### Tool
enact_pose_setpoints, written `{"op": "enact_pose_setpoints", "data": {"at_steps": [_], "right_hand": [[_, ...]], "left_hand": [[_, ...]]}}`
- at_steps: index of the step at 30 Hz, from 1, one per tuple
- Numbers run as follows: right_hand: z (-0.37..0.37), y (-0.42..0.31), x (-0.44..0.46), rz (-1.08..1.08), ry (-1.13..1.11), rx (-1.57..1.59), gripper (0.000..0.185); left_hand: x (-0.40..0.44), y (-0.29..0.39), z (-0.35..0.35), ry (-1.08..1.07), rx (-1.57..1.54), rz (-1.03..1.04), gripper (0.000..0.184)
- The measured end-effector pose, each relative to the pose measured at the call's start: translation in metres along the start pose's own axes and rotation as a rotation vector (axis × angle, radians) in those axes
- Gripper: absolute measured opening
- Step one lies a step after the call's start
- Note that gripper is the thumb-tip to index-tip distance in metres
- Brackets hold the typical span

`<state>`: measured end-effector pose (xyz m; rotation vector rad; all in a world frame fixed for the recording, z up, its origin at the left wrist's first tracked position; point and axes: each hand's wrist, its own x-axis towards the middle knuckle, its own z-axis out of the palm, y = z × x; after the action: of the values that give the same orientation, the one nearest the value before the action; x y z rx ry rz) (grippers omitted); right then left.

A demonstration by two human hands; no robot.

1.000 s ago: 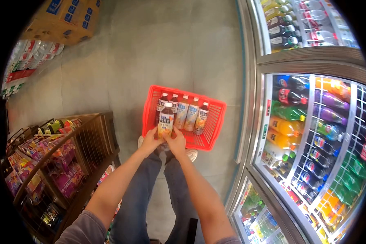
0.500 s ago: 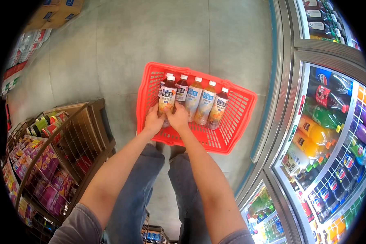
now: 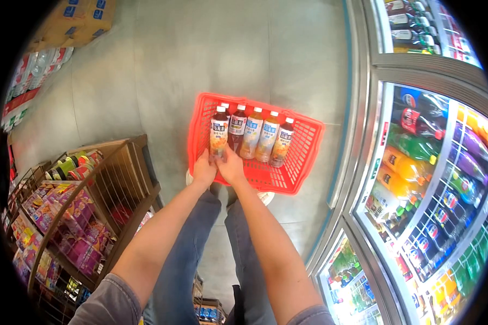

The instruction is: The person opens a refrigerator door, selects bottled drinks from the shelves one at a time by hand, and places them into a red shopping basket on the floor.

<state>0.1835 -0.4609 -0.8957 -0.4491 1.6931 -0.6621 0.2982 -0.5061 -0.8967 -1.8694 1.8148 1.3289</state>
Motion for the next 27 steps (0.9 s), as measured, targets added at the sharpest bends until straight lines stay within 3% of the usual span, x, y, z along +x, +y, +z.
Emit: {"op": "enact_pose_setpoints", "data": {"at_steps": [5, 7, 11, 16, 23, 27], "right_hand": [[-0.023, -0.044, -0.092, -0.032, 0.204, -0.081, 0.063], [-0.035, -0.06, -0.126, 0.08, 0.17, -0.063, 0.067], [-0.057, -0.089, -0.189, -0.004, 0.273, -0.038, 0.067], [-0.09, -0.153, -0.278, 0.009, 0.334, 0.33, 0.064], [-0.124, -0.251, -0.404, -0.234, 0.572, 0.384, 0.048], [-0.137, -0.304, -0.485, -0.297, 0.608, 0.584, 0.044]], "left_hand": [[-0.063, 0.031, -0.052, -0.026, -0.126, 0.027, 0.05], [-0.095, 0.06, -0.088, -0.135, -0.23, -0.019, 0.049], [-0.145, 0.087, -0.125, -0.071, -0.292, 0.073, 0.044], [-0.212, 0.139, -0.182, -0.097, -0.38, 0.162, 0.044], [-0.309, 0.213, -0.251, -0.192, -0.478, 0.365, 0.041], [-0.375, 0.26, -0.288, -0.235, -0.495, 0.473, 0.04]]}}
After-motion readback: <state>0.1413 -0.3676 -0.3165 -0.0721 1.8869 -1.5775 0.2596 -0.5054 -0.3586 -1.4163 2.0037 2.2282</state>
